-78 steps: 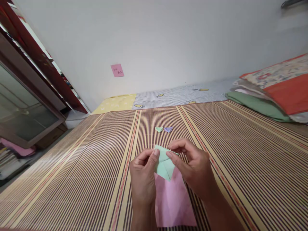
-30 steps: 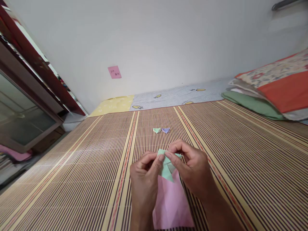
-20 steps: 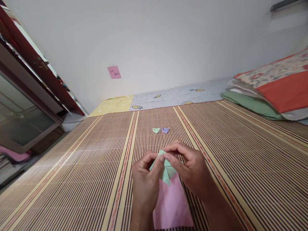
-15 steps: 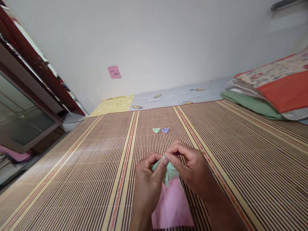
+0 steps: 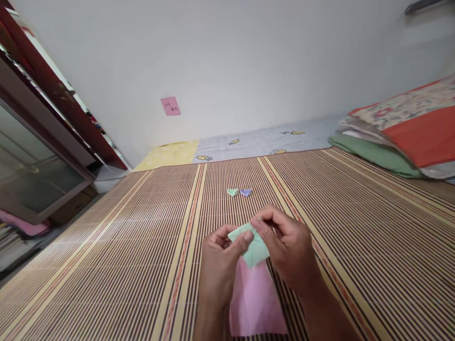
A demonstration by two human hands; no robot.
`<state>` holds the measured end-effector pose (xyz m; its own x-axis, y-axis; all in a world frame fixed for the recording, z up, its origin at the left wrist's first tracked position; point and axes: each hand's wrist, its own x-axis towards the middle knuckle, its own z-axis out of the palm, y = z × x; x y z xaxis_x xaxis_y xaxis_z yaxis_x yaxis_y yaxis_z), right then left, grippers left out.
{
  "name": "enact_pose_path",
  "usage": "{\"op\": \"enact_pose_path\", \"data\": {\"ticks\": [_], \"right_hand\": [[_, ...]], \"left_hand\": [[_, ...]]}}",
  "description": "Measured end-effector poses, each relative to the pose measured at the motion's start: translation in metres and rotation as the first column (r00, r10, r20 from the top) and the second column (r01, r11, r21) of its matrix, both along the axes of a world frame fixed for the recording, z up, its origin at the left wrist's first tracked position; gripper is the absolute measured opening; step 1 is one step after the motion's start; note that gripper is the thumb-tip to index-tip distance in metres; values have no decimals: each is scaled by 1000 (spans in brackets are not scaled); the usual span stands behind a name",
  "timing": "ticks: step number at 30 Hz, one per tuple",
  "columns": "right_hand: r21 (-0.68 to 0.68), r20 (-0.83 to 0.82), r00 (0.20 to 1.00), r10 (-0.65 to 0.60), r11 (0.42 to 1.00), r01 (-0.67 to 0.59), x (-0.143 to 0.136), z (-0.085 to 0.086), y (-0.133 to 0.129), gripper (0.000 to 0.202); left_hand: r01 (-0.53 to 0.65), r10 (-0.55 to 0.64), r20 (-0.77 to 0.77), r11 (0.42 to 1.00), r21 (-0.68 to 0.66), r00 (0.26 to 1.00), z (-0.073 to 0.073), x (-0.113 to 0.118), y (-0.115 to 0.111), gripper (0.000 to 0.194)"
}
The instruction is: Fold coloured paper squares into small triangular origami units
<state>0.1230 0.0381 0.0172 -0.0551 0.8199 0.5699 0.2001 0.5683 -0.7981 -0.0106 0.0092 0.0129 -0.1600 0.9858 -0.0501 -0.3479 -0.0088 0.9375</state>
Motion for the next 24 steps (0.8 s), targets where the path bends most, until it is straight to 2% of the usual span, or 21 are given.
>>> {"op": "enact_pose_path", "data": {"ticks": [3, 5, 9, 12, 17, 20, 24], "right_hand": [[118, 20, 994, -109, 987, 106, 0, 0, 0, 17], [161, 33, 991, -129, 979, 122, 0, -1, 1, 16], [68, -20, 995, -95, 993, 96, 1, -3, 1, 17], [-20, -68, 996, -66, 998, 65, 3, -3, 2, 19], [-106, -94, 993, 76, 991, -86, 5, 0, 3, 21], [-177, -85, 979, 186, 964, -199, 6, 3, 2, 20], [-270, -98, 958, 270, 919, -287, 7, 3, 2, 22]], "left_hand": [[-11, 8, 63, 999, 37, 998, -5, -1, 2, 24], [-23, 19, 61, 998, 59, 998, -7, -2, 1, 20], [-19, 15, 52, 995, 95, 999, -7, -2, -1, 15], [23, -26, 20, 994, 111, 999, -4, -3, -2, 18], [113, -108, -64, 990, 82, 992, 0, -7, -4, 20], [138, -135, -111, 990, 25, 985, 1, -7, -5, 20], [156, -152, -185, 988, 7, 971, -1, -6, -5, 22]]}}
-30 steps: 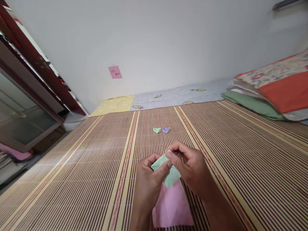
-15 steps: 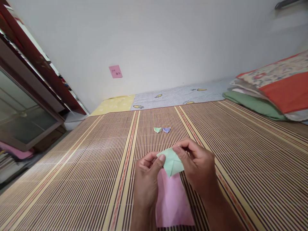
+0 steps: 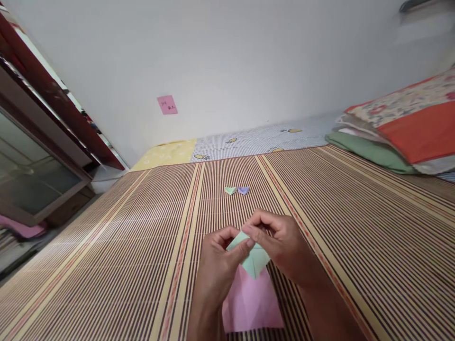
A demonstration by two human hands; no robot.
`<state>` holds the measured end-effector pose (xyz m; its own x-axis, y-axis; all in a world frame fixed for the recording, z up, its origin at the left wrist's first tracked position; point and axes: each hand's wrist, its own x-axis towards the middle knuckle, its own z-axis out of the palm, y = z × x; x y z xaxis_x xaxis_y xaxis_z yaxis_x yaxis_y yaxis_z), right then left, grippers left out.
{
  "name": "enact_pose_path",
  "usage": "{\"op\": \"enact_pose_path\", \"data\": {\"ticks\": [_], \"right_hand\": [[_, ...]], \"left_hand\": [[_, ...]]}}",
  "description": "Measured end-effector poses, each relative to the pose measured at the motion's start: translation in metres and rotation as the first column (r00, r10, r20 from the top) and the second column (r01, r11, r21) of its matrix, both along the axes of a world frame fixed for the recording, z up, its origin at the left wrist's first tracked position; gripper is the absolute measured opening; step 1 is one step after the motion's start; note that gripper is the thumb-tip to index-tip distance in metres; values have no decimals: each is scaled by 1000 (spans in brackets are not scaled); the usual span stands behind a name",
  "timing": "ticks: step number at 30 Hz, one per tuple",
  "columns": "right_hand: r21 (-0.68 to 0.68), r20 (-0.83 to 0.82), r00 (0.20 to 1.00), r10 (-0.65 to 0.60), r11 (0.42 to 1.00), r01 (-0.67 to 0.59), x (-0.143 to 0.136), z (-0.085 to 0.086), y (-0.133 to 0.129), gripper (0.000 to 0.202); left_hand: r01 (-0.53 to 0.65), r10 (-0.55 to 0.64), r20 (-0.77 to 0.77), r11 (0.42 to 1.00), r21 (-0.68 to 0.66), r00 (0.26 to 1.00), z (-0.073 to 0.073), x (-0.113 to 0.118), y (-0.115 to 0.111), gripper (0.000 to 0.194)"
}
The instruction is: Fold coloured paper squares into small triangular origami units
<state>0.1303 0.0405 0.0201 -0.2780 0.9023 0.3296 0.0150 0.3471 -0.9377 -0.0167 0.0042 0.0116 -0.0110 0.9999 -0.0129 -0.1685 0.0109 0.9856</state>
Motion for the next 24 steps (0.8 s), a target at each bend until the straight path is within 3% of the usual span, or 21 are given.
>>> {"op": "enact_pose_path", "data": {"ticks": [3, 8, 11, 19, 24], "right_hand": [[-91, -13, 1000, 16, 996, -17, 3, -3, 2, 27], [-175, -59, 993, 102, 978, -110, 7, -13, 6, 25], [-168, -48, 994, 102, 980, -109, 8, -17, 6, 27], [-98, 85, 991, 107, 990, -99, 16, -16, 4, 25], [-73, 50, 998, 46, 996, -43, 19, -13, 4, 28]], "left_hand": [[9, -9, 15, 1000, -10, 1000, -2, 1, 1, 23], [-106, 105, 143, 994, 1, 984, -5, 2, 4, 24], [-118, 115, 180, 993, 10, 977, -6, 2, 6, 23], [9, -11, 86, 1000, 21, 996, -4, -2, 4, 24], [-33, 27, 173, 999, 30, 985, -5, 4, 3, 21]]}}
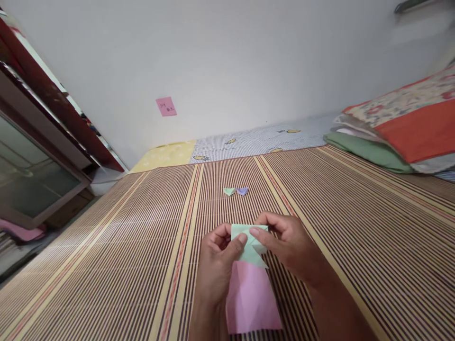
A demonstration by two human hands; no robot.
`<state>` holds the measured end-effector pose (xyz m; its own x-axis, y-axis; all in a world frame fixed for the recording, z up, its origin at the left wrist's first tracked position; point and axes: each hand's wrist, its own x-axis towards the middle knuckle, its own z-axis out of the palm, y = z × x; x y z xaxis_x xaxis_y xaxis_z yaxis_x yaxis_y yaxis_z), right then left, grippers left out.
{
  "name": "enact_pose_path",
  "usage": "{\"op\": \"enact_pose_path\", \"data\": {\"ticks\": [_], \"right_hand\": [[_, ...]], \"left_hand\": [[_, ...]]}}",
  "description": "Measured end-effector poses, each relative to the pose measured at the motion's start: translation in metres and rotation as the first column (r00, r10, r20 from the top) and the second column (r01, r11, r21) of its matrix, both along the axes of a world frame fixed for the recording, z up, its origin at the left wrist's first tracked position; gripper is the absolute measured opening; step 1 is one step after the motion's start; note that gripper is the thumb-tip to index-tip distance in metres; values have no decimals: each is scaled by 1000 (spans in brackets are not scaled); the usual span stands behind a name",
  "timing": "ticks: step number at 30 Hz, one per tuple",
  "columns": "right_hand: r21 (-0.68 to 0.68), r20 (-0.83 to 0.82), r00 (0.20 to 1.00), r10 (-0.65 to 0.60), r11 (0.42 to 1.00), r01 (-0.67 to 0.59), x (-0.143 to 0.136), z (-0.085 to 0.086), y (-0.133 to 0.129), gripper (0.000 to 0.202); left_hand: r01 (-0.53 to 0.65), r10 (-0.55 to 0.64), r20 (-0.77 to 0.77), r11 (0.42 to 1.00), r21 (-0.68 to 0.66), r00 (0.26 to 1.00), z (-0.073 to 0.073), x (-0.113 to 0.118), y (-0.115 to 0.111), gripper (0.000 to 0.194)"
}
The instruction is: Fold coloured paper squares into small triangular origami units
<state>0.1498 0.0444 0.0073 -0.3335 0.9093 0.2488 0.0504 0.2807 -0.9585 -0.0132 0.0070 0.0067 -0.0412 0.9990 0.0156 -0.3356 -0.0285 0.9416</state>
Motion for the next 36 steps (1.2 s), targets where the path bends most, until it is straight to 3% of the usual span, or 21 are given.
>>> {"op": "enact_pose_path", "data": {"ticks": [7, 12, 20, 23, 26, 28, 33, 36], "right_hand": [[3, -128, 979, -156, 987, 158, 2, -2, 6, 36], [-79, -147, 989, -28, 997, 16, -2, -2, 6, 26], [-123, -14, 998, 66, 990, -67, 4, -3, 3, 26], [-105, -64, 997, -35, 994, 28, 10, -4, 8, 28], [-44, -212, 956, -202, 979, 197, 16, -8, 15, 28], [-29, -340, 914, -219, 974, 223, 18, -12, 20, 34], [-60, -468, 883, 40, 995, -77, -3, -17, 19, 74], [-121, -416, 904, 104, 978, -168, -21, -13, 11, 55]], "left_hand": [[2, 1, 84, 999, -35, 996, -3, 5, 3, 23], [-46, 48, 54, 998, -40, 997, -2, 8, 4, 24], [190, -192, -209, 981, -32, 959, 3, -1, -1, 27], [199, -203, -170, 979, -39, 964, 1, 0, -1, 25], [61, -63, -28, 997, -47, 998, -2, 3, 3, 27], [-67, 72, 94, 996, -54, 993, -4, 5, 7, 27], [-213, 250, 420, 968, -133, 872, -5, 14, 13, 27], [-244, 299, 492, 954, -176, 818, -5, 21, 14, 28]]}}
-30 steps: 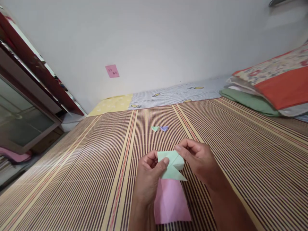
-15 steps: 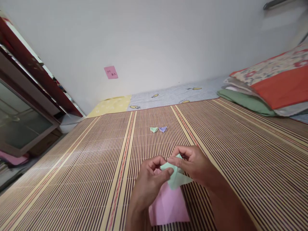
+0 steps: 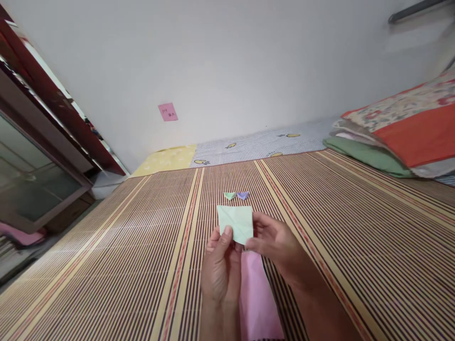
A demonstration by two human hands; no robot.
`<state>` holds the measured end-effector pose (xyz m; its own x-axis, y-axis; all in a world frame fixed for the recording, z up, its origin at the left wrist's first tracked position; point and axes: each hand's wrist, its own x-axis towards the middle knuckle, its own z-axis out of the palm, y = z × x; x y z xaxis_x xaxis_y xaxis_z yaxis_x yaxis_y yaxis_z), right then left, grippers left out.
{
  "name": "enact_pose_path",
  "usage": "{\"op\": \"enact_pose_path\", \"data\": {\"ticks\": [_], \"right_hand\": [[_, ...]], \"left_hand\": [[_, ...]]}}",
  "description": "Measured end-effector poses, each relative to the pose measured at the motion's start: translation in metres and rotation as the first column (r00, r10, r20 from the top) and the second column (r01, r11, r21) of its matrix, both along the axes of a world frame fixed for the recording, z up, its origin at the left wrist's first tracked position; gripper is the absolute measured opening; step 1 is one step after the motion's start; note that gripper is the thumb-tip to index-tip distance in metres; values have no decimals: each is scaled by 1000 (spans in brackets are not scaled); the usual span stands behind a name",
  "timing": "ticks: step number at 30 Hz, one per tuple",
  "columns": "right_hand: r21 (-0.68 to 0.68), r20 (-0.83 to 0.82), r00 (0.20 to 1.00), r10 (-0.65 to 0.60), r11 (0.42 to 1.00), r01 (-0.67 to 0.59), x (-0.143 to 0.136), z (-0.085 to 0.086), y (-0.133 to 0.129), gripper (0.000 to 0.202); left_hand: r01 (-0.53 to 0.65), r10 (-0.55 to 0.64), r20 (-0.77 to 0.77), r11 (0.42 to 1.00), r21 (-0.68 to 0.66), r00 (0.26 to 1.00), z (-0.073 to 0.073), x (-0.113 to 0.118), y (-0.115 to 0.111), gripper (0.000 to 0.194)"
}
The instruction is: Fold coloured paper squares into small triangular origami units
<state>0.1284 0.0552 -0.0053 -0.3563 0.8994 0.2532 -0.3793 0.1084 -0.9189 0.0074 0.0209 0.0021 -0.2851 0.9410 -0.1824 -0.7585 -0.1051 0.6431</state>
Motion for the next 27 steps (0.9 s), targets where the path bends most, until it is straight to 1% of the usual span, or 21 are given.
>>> {"op": "enact_pose_path", "data": {"ticks": [2, 4, 6, 8, 9, 11, 12, 14, 15, 16, 17, 19, 21, 24, 27], "right_hand": [[1, 48, 995, -84, 996, 84, -6, 4, -6, 33], [57, 94, 973, -211, 977, 206, -6, 8, -11, 19], [155, 149, 938, -312, 945, 289, -2, 11, -13, 13], [279, 227, 895, -383, 906, 317, 4, 13, -13, 14], [347, 266, 867, -422, 881, 322, 8, 14, -12, 16], [491, 325, 788, -523, 805, 332, 13, 15, -9, 18], [568, 330, 740, -586, 750, 340, 15, 15, -8, 18], [717, 293, 644, -707, 608, 341, 16, 14, -4, 16], [779, 266, 605, -751, 537, 324, 16, 12, -3, 15], [829, 242, 574, -782, 475, 297, 15, 11, -2, 15], [865, 230, 552, -801, 429, 262, 14, 10, -2, 15], [903, 226, 540, -810, 382, 195, 9, 8, -4, 15], [918, 226, 558, -798, 366, 152, 3, 7, -7, 15], [930, 201, 592, -781, 341, 135, -6, 8, -12, 15], [935, 202, 597, -777, 334, 119, -11, 8, -15, 16]], "left_hand": [[24, -24, 21, 1000, 10, 999, -1, 3, 0, 26], [83, -83, 6, 996, 40, 997, -2, 5, -1, 24], [145, -141, -65, 987, 68, 988, -4, 5, -2, 23], [184, -167, -197, 980, 76, 966, -6, 2, -2, 21], [200, -174, -281, 977, 69, 944, -6, 0, -1, 19], [198, -157, -459, 979, 41, 874, -6, -5, -2, 18], [170, -132, -538, 985, 22, 833, -5, -8, -2, 20], [72, -58, -636, 997, -4, 769, -1, -14, -5, 30], [54, -52, -650, 998, -17, 758, 1, -16, -7, 37], [78, -79, -640, 996, -29, 764, 4, -18, -10, 44], [124, -118, -609, 992, -33, 784, 6, -20, -12, 50], [219, -195, -531, 976, -18, 825, 9, -24, -15, 55], [282, -245, -458, 959, 12, 854, 9, -29, -16, 49], [331, -286, -373, 942, 60, 883, 5, -38, -14, 28], [274, -237, -327, 959, 72, 915, 1, -46, -10, 29]]}}
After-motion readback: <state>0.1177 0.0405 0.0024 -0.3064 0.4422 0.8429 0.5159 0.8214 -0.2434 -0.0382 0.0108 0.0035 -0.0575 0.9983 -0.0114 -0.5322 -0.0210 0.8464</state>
